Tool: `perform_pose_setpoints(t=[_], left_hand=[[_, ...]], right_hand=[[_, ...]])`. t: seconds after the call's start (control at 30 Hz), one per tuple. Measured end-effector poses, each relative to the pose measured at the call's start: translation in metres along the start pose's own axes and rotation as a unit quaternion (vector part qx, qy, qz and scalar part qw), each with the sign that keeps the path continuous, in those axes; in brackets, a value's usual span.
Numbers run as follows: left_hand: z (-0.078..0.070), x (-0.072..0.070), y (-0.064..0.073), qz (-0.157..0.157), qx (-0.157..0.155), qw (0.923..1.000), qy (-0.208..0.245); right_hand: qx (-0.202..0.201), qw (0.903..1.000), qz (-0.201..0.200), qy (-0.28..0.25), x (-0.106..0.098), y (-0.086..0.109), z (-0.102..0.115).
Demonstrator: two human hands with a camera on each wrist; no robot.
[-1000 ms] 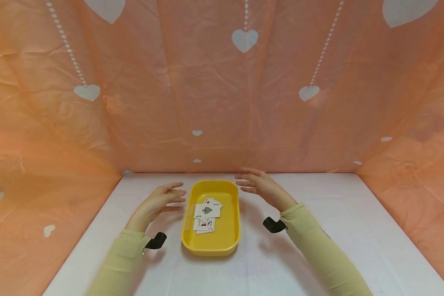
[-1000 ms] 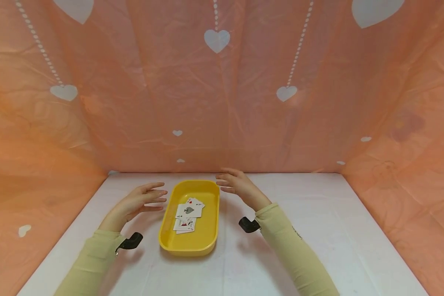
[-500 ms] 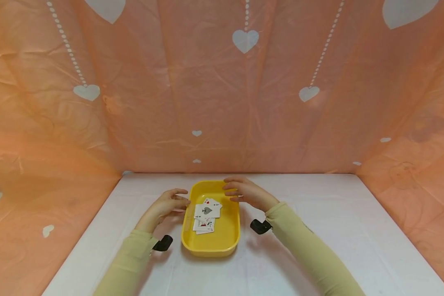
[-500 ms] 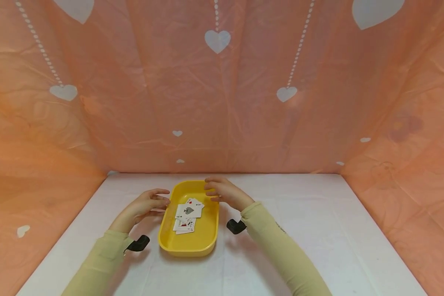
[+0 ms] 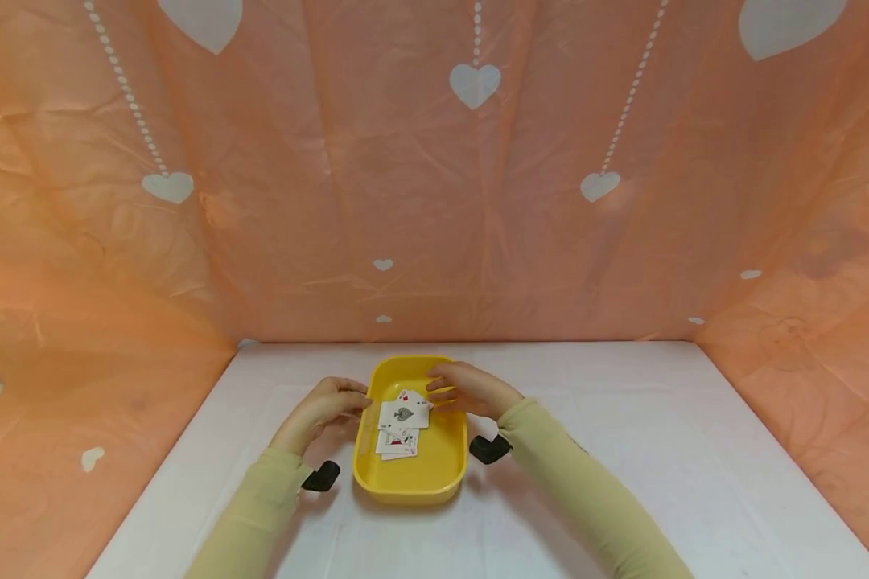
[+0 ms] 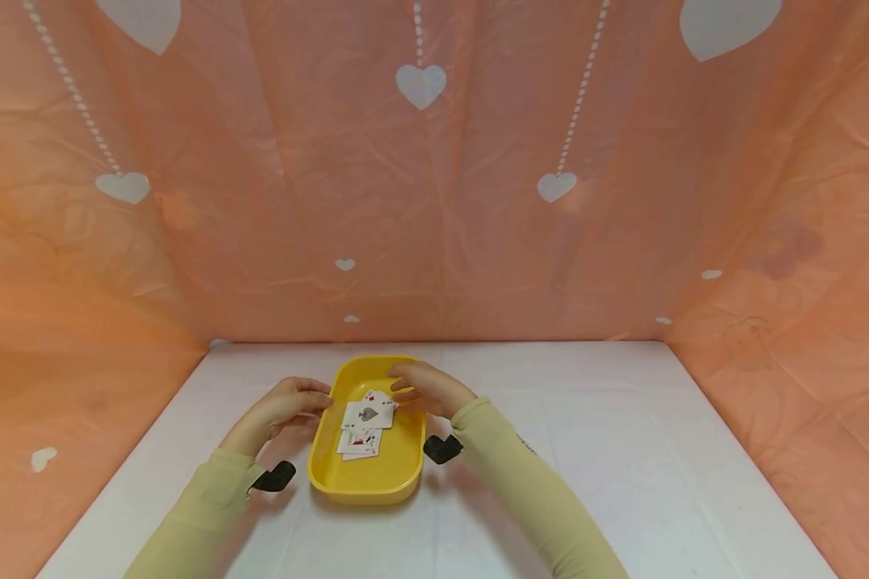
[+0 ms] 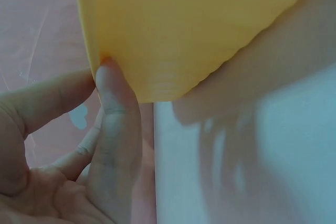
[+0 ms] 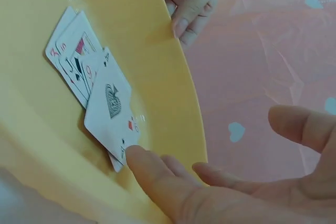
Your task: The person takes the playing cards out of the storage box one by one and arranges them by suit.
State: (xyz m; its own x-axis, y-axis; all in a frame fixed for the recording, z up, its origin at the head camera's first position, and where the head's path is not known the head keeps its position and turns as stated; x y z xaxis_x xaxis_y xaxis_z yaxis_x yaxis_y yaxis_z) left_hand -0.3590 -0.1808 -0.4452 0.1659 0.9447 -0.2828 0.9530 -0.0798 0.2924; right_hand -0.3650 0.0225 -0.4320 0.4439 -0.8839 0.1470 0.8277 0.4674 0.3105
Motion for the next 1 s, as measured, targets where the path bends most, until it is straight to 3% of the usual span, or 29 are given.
perform_pose_setpoints(t=[0.17,0.43,0.63,1.0], left_hand=[[-0.002,-0.001,-0.004,0.0,0.008,0.9999,0.008],[0.002,-0.002,-0.011,-0.003,-0.016,0.9997,0.021],[0.003,-0.002,-0.011,0.004,-0.012,0.9997,0.021],[0.003,-0.004,-0.01,0.003,-0.012,0.9997,0.022]], right_hand=[[0.018,0.9994,-0.021,-0.021,0.0,-0.005,-0.004],[0.059,0.9966,-0.054,-0.022,-0.001,-0.009,-0.011],[0.101,0.9913,-0.079,-0.03,0.003,-0.01,-0.02],[0.108,0.988,-0.11,-0.014,0.004,-0.017,-0.028]])
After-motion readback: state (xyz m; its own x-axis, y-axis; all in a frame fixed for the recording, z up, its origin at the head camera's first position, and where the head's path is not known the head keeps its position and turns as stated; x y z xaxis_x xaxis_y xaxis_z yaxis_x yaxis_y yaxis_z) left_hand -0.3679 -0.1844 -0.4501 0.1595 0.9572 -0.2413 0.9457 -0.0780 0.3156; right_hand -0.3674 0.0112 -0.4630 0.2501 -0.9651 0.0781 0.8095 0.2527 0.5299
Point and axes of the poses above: each hand's wrist, its own y-axis away from the middle knuckle, its own x-axis out of the palm, z = x × y, the point moved 9 cm from there along -y, towards the middle knuckle, and after that the axes turned 2 degrees about -x, right-handed, at the moved point
